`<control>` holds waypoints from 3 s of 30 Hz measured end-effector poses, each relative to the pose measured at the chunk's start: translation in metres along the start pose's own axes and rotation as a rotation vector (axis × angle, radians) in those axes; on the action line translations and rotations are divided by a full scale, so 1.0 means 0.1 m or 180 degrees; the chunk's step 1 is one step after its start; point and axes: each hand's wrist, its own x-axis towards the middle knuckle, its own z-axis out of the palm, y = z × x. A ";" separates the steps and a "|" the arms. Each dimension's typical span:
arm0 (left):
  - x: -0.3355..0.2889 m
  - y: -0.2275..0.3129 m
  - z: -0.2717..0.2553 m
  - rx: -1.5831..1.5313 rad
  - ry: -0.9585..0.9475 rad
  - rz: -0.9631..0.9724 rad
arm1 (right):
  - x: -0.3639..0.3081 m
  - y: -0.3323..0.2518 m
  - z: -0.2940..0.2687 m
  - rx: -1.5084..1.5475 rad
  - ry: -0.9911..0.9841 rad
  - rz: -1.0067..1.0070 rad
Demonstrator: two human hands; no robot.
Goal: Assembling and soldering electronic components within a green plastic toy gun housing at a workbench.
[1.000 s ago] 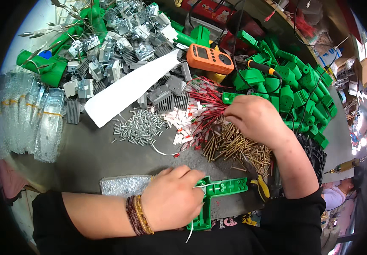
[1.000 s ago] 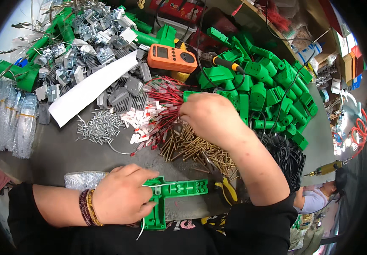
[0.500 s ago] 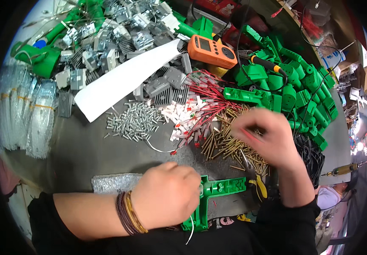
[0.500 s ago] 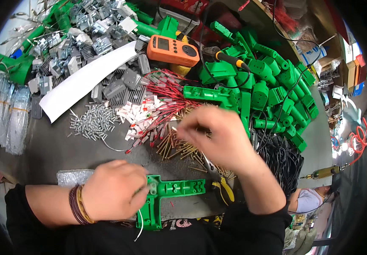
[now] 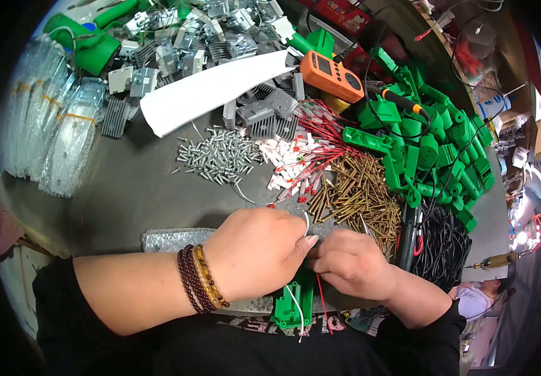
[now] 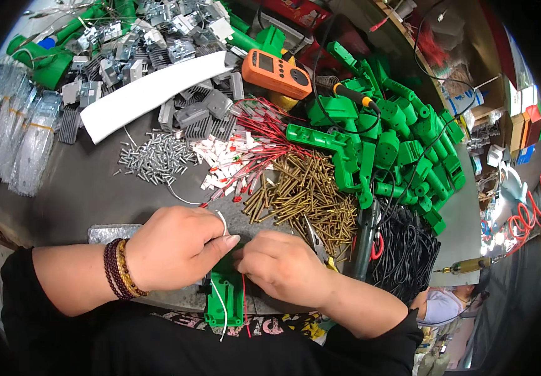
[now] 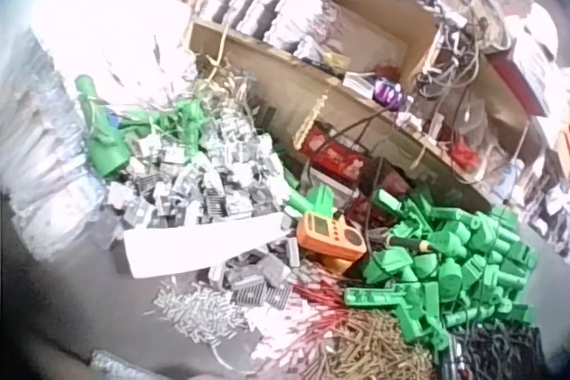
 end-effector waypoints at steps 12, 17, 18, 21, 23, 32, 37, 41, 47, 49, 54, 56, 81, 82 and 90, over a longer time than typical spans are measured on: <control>-0.01 0.00 0.03 0.0032 0.0080 -0.0033 | 0.06 0.07 -0.06 0.0488 0.0073 0.0571; -0.04 0.02 0.04 0.0095 0.0025 -0.0066 | 0.26 -0.05 -0.21 0.1088 -0.0985 0.2810; -0.05 0.04 0.03 0.0081 0.0013 -0.0062 | 0.25 0.05 -0.20 0.1320 -0.1137 0.2602; -0.04 0.06 0.01 0.0059 -0.0061 -0.0011 | 0.22 0.25 -0.11 0.1757 -0.1491 0.1857; -0.08 0.07 0.05 0.0167 0.0057 0.0163 | 0.24 0.24 -0.10 0.1791 -0.1362 0.1660; -0.13 0.11 0.08 0.0401 0.0085 0.0335 | 0.21 0.16 -0.06 0.1598 -0.1178 0.1727; -0.16 0.11 0.05 0.0544 0.0032 0.0341 | 0.46 0.30 -0.47 0.1318 -0.1500 0.1500; -0.13 0.09 0.10 0.0495 -0.0007 0.0545 | 0.54 0.80 -0.44 -0.0750 0.0120 0.0630; -0.10 0.16 0.03 0.0258 0.0001 0.0256 | 0.66 0.82 -0.34 -0.0788 0.0449 0.0041; -0.05 0.14 -0.01 0.0116 -0.0028 0.0019 | 0.61 0.70 -0.43 -0.0190 0.1039 0.0289; -0.03 0.04 -0.02 -0.0173 0.0178 -0.0206 | 0.25 -0.09 -0.71 0.0193 0.0904 0.0698; -0.03 0.05 -0.01 -0.0101 0.0235 -0.0099 | 0.13 -0.27 -0.69 -0.0507 0.0172 0.0147; -0.07 0.05 0.04 0.0002 0.0381 0.0087 | 0.16 -0.23 -0.13 -0.0948 -0.1248 0.0579; -0.07 0.04 0.04 0.0013 0.0394 0.0112 | 0.16 -0.16 -0.14 -0.0723 -0.1204 0.0664; -0.08 0.04 0.06 -0.0004 0.0092 -0.0118 | 0.32 0.05 -0.23 0.0686 -0.1620 0.2373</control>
